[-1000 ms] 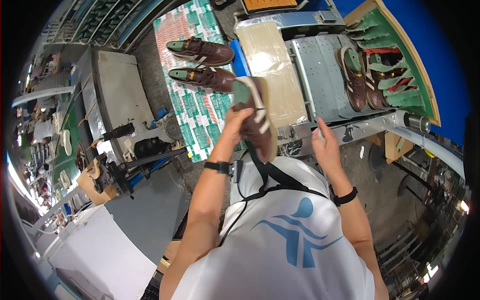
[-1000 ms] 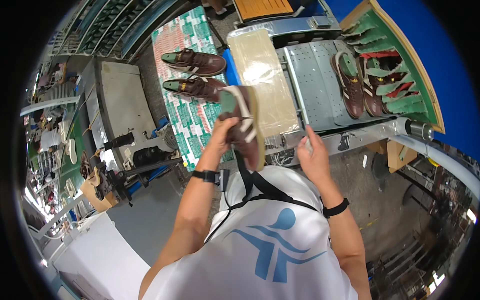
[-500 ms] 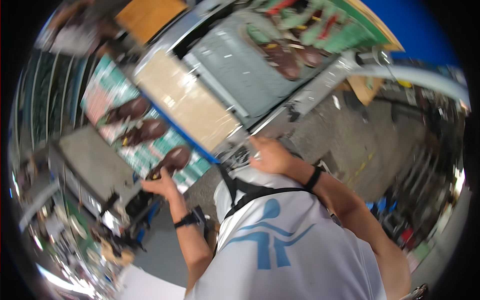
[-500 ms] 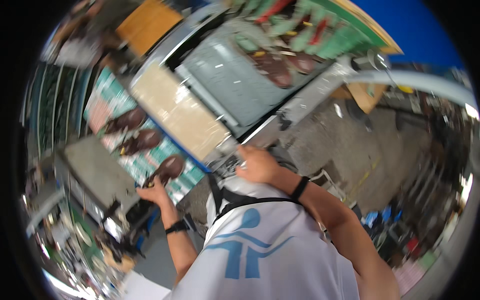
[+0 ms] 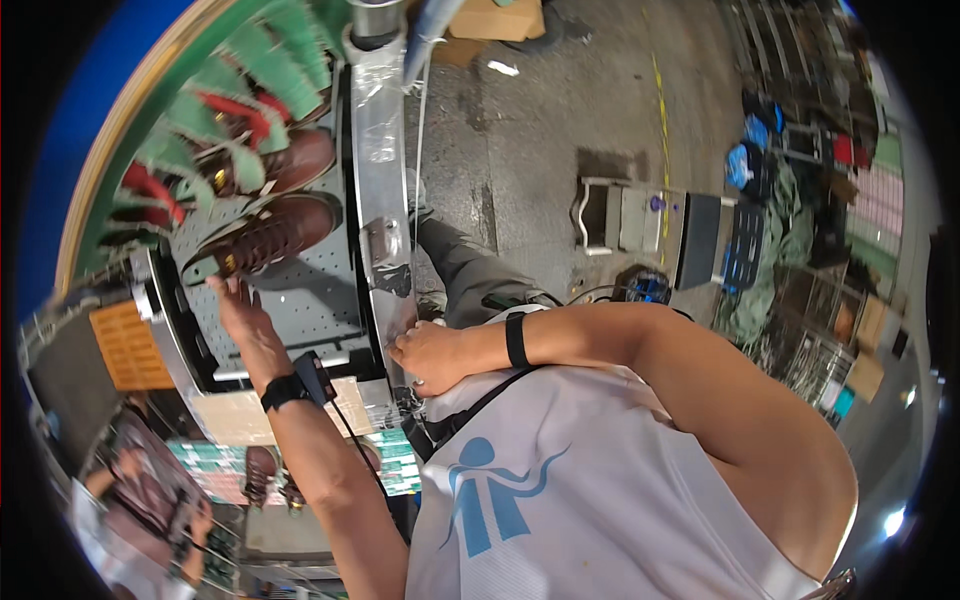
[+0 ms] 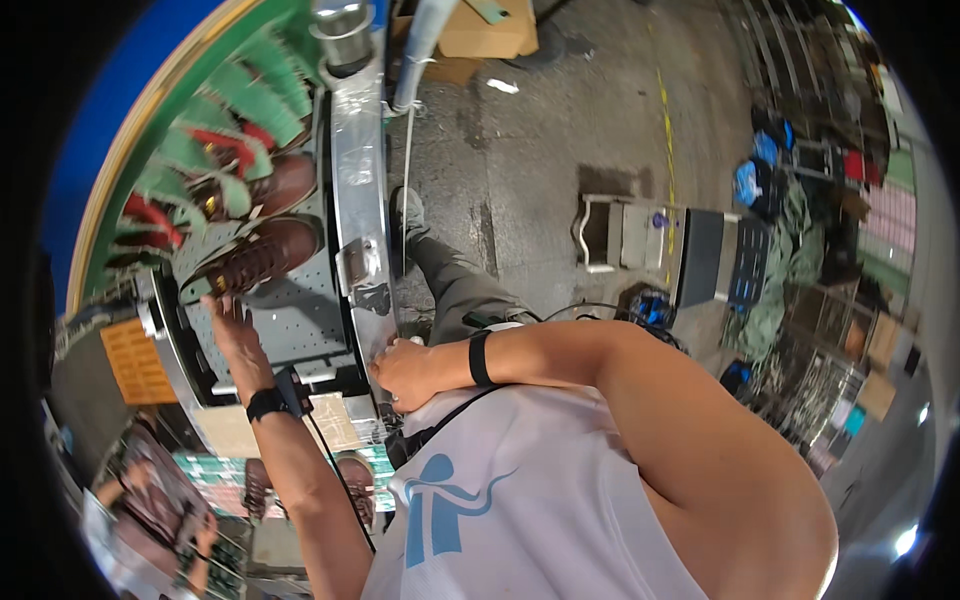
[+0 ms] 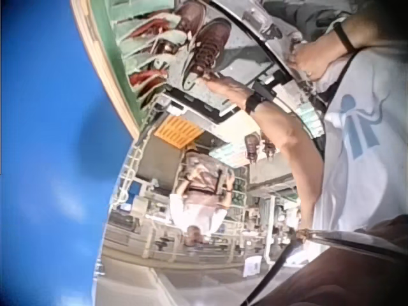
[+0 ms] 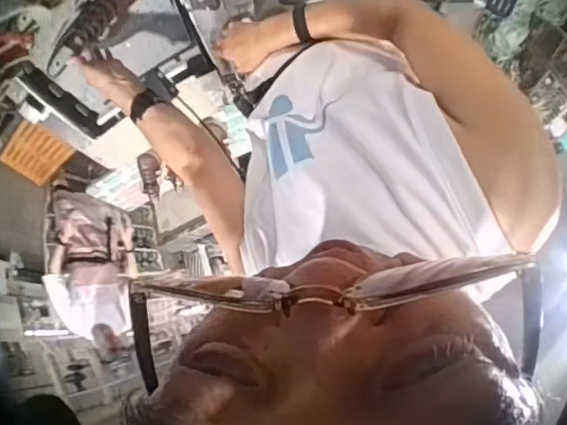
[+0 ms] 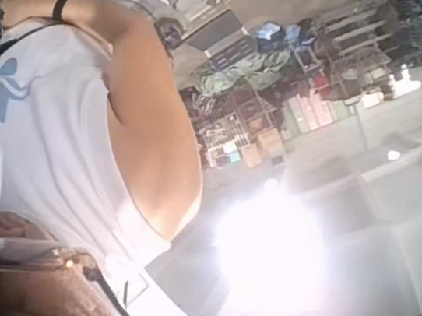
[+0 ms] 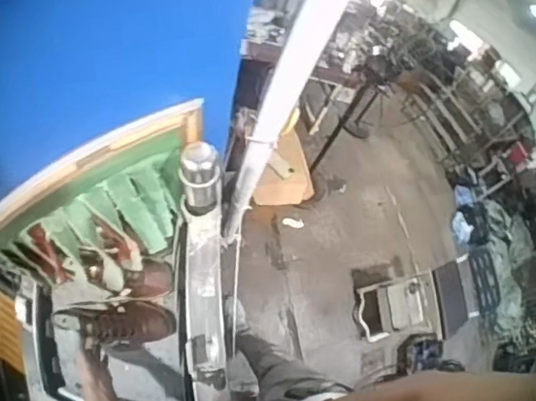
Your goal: Remove shoe lasts from finished shoes and prepare them for next steps in an assembly line.
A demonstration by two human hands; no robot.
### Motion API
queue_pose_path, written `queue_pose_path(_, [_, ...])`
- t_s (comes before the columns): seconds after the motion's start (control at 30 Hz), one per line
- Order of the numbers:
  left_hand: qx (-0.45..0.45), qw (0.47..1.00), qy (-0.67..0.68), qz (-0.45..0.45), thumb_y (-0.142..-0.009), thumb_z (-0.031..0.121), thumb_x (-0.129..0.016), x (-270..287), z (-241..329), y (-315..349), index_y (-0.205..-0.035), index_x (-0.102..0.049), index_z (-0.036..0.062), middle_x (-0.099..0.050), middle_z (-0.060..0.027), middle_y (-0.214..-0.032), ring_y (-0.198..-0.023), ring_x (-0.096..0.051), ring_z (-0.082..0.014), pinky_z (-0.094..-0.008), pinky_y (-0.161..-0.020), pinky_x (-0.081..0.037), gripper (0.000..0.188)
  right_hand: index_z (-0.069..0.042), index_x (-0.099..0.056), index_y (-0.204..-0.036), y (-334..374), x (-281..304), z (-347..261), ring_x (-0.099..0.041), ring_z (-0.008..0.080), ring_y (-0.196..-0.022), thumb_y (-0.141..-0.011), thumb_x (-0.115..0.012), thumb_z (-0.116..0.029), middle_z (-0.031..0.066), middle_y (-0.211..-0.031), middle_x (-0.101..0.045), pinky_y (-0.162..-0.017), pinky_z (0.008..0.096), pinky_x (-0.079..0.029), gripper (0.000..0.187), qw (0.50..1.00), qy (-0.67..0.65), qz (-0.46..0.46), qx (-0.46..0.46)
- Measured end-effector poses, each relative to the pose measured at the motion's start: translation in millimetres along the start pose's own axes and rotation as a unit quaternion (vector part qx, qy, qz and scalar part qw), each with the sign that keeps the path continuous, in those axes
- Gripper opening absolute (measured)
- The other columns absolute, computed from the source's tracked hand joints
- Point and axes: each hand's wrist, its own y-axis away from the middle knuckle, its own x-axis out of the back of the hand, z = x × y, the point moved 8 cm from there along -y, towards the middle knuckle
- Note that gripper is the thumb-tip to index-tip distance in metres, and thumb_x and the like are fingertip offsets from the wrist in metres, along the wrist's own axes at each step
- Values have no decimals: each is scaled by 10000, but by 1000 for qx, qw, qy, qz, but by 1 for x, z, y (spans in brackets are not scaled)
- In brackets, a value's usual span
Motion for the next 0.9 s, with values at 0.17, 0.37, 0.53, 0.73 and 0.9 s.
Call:
queue_pose_path(0.17, [-7, 998, 29, -56, -1011, 577, -702, -69, 25, 22, -1530, -587, 92, -650, -117, -1503, -1474, -524, -278, -510, -1231, -316, 719, 146, -573, -1435, -5, -12, 17, -709, 419, -1164, -818, -784, -405, 288, -1294, -699, -1006, 505, -570, 854, 995, -77, 53, -20])
queue_pose_path(0.37, [8, 1000, -11, -25, -1097, 517, -588, -94, 23, 4, -1475, -607, 71, -655, -167, -1494, -1314, -665, -382, -614, -1116, -522, 585, 150, -570, -1436, 3, -17, 3, -714, 406, -1079, -775, -807, -376, 266, -1192, -715, -977, 503, -548, 877, 988, -42, 147, 9])
queue_pose_path(0.53, [-3, 998, 10, -69, -1082, 344, -546, -59, 28, 17, -1461, -612, 59, -700, -175, -1403, -1248, -710, -394, -595, -1092, -581, 478, 179, -573, -1425, 3, -24, 2, -722, 409, -1050, -771, -786, -371, 267, -1160, -716, -964, 502, -553, 880, 985, -19, 172, 7])
queue_pose_path(0.73, [-78, 988, 77, -106, -1052, 341, -675, 59, 58, 131, -1348, -691, 66, -780, -85, -1228, -1113, -735, -269, -481, -978, -591, 405, 157, -600, -1416, 13, -7, -4, -747, 451, -1012, -862, -717, -413, 299, -1136, -733, -931, 545, -580, 803, 964, -66, 256, 1])
queue_pose_path(0.9, [-21, 990, -127, 56, -975, 304, -785, 179, 41, 243, -1331, -700, 45, -751, -53, -1123, -993, -722, -203, -389, -856, -592, 449, 165, -592, -1417, 5, -22, -16, -742, 450, -1037, -858, -722, -408, 312, -1138, -724, -926, 536, -577, 811, 974, -56, 217, 15])
